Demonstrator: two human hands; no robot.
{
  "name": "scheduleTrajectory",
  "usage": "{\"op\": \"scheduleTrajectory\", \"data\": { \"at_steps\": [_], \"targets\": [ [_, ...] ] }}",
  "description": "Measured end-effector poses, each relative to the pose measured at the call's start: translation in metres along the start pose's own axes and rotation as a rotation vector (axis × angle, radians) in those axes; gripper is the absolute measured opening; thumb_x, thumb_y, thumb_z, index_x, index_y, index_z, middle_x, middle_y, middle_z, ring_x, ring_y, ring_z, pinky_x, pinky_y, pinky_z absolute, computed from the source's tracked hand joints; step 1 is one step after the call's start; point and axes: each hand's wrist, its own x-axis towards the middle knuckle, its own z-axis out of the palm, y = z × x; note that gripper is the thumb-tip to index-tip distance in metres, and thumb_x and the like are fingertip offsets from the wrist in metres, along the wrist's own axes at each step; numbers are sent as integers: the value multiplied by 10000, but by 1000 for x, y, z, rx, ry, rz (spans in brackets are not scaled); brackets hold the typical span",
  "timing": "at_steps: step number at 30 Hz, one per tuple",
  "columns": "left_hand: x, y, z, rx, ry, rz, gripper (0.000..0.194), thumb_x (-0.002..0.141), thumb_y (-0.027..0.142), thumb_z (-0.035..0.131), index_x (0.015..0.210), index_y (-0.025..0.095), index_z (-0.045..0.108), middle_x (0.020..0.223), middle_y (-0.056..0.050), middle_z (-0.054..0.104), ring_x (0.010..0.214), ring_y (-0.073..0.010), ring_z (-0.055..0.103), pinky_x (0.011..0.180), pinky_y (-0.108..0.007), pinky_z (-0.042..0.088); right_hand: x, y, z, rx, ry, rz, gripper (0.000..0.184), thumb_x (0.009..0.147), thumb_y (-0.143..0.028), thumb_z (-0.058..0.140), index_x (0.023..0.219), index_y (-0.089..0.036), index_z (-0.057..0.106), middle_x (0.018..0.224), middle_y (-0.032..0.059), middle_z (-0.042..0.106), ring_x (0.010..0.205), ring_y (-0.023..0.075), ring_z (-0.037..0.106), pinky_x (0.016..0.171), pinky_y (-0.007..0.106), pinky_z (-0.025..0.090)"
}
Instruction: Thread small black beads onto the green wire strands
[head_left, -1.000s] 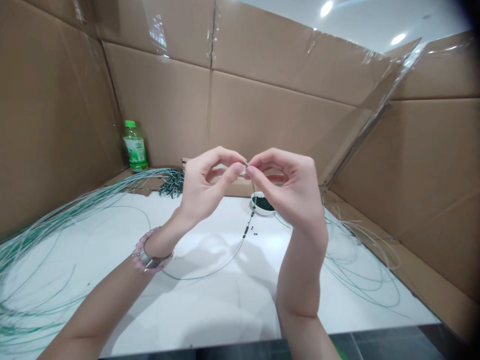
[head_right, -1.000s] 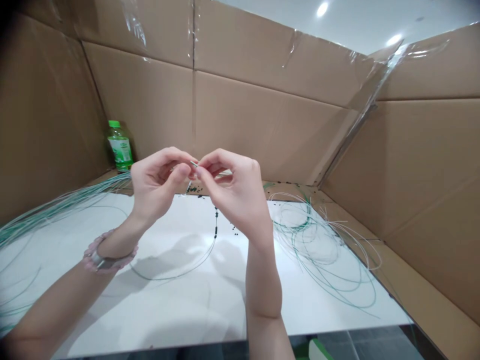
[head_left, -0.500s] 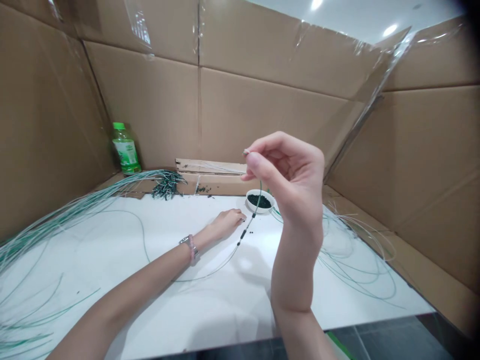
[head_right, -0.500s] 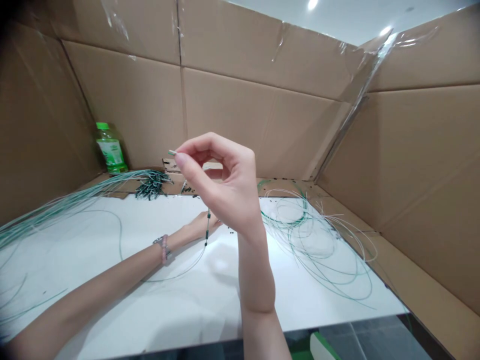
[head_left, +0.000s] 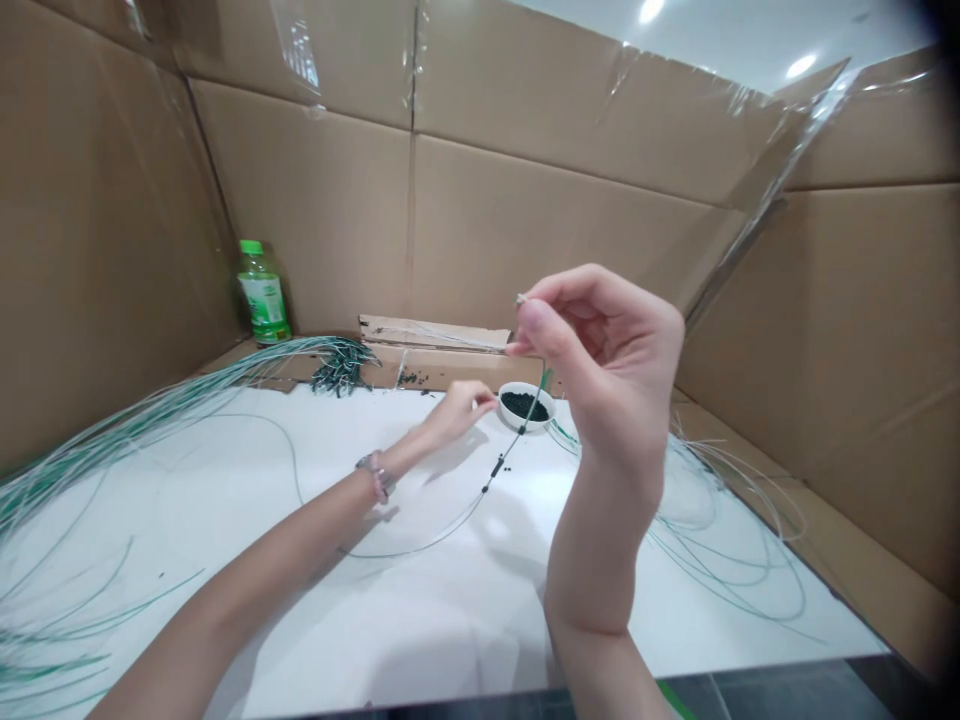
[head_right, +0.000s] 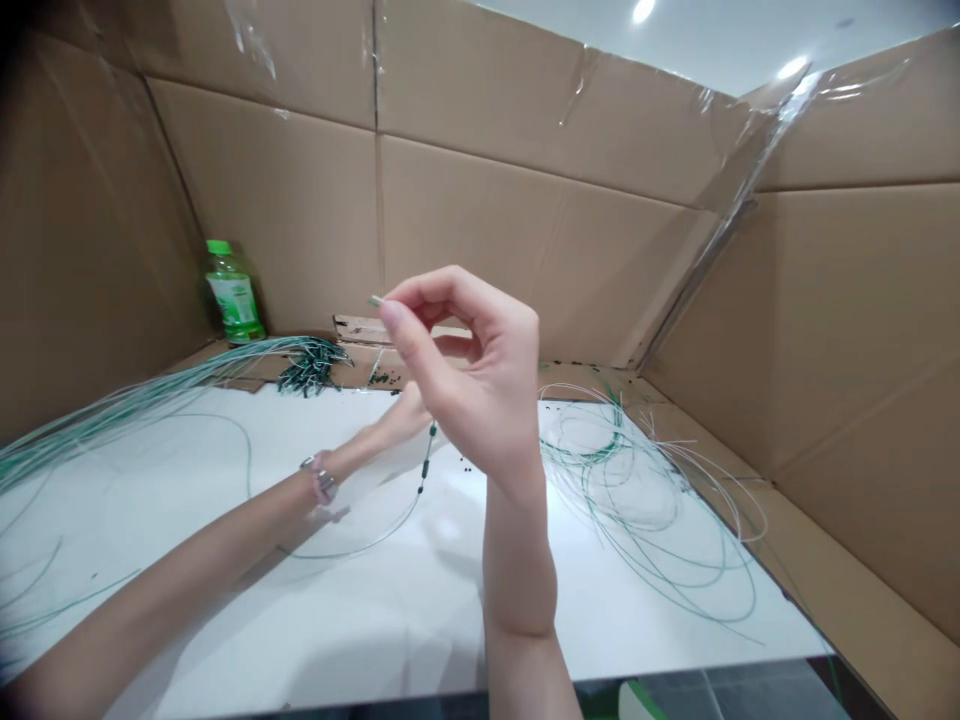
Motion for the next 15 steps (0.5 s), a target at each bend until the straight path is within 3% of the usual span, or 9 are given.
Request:
{"op": "scheduleTrajectory", "data": {
  "at_steps": [3, 4, 6, 10, 15],
  "targets": [
    [13, 37, -31, -153, 165, 56, 298, 805, 405, 571, 787, 119, 653, 729, -36, 654, 678, -110, 584, 636, -220, 478, 1, 2, 4, -19, 66, -16, 105, 812, -139, 586, 740, -214, 600, 696, -36, 617, 643, 88, 631, 539, 187, 554],
    [13, 52, -42, -331, 262, 95, 290, 780, 416, 611, 789, 130, 658, 710, -23, 648, 650, -93, 576, 624, -203, 477, 1, 2, 6, -23, 71, -19, 107, 806, -127, 589, 743, -212, 603, 701, -33, 625, 658, 90, 636, 541, 183, 556],
    [6, 81, -58, -626, 329, 163, 253, 703, 403, 707, 738, 154, 672, 668, 7, 635, 608, -57, 566, 588, -151, 467, 0, 1, 11, -19, 64, -22, 108, 795, -109, 596, 749, -207, 606, 751, -19, 654, 719, 103, 653, 555, 181, 562],
    [-15, 117, -72, -856, 265, 176, 177, 648, 336, 771, 684, 181, 692, 618, 36, 626, 574, -21, 566, 583, -96, 479, -5, -3, 22, 30, 51, -25, 120, 785, -88, 595, 740, -200, 586, 877, 7, 688, 836, 134, 670, 604, 204, 583],
    [-25, 128, -72, -879, 233, 222, 123, 676, 311, 755, 685, 198, 705, 640, 42, 647, 565, -10, 575, 569, -71, 488, -11, -9, 30, 75, 62, -34, 132, 779, -69, 585, 734, -193, 581, 890, 10, 690, 834, 136, 671, 636, 234, 599]
  ]
}}
